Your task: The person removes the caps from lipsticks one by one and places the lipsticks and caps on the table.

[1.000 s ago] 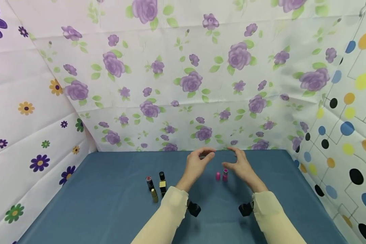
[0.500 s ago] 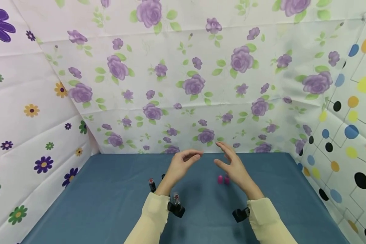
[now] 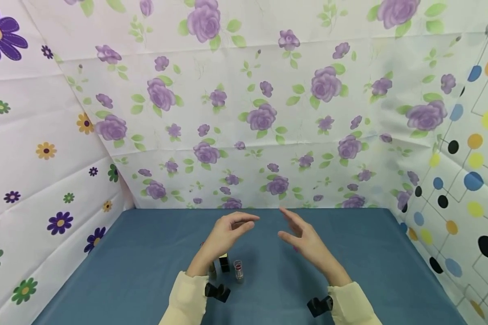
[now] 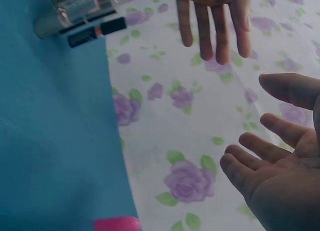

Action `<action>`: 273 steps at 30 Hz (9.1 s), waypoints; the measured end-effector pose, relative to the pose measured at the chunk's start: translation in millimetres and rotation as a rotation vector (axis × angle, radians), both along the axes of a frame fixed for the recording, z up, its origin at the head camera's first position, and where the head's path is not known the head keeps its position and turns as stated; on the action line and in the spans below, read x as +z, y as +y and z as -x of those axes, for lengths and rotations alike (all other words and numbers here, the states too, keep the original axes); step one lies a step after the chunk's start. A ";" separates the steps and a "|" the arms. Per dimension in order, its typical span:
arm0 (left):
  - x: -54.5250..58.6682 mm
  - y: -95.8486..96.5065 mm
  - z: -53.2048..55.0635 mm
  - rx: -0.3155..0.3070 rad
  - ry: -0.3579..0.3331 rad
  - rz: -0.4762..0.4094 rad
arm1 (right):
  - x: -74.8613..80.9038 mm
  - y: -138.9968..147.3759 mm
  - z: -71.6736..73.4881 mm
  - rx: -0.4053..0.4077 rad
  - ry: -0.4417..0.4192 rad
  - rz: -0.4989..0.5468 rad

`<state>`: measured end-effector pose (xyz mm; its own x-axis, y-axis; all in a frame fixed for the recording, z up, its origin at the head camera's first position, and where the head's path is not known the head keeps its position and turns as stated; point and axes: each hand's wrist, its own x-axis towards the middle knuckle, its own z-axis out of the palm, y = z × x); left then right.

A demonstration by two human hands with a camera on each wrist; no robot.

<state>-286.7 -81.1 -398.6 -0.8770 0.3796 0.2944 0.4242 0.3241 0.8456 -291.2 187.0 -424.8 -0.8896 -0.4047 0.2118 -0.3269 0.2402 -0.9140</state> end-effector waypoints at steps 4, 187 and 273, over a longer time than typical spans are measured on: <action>0.9 -8.0 -6.5 0.004 -0.001 0.094 | -8.4 -9.2 -1.6 0.073 -0.096 0.025; -27.4 34.6 -9.9 0.233 0.087 -0.252 | -19.8 -15.1 4.3 0.167 -0.201 0.074; -97.1 149.5 10.7 0.249 0.054 0.258 | -67.0 82.8 27.2 0.009 -0.106 -0.266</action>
<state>-297.4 68.4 -495.7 -0.9377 0.2246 0.2651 0.3474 0.6228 0.7011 -318.3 269.8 -491.8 -0.8971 -0.4418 0.0030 -0.2359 0.4733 -0.8487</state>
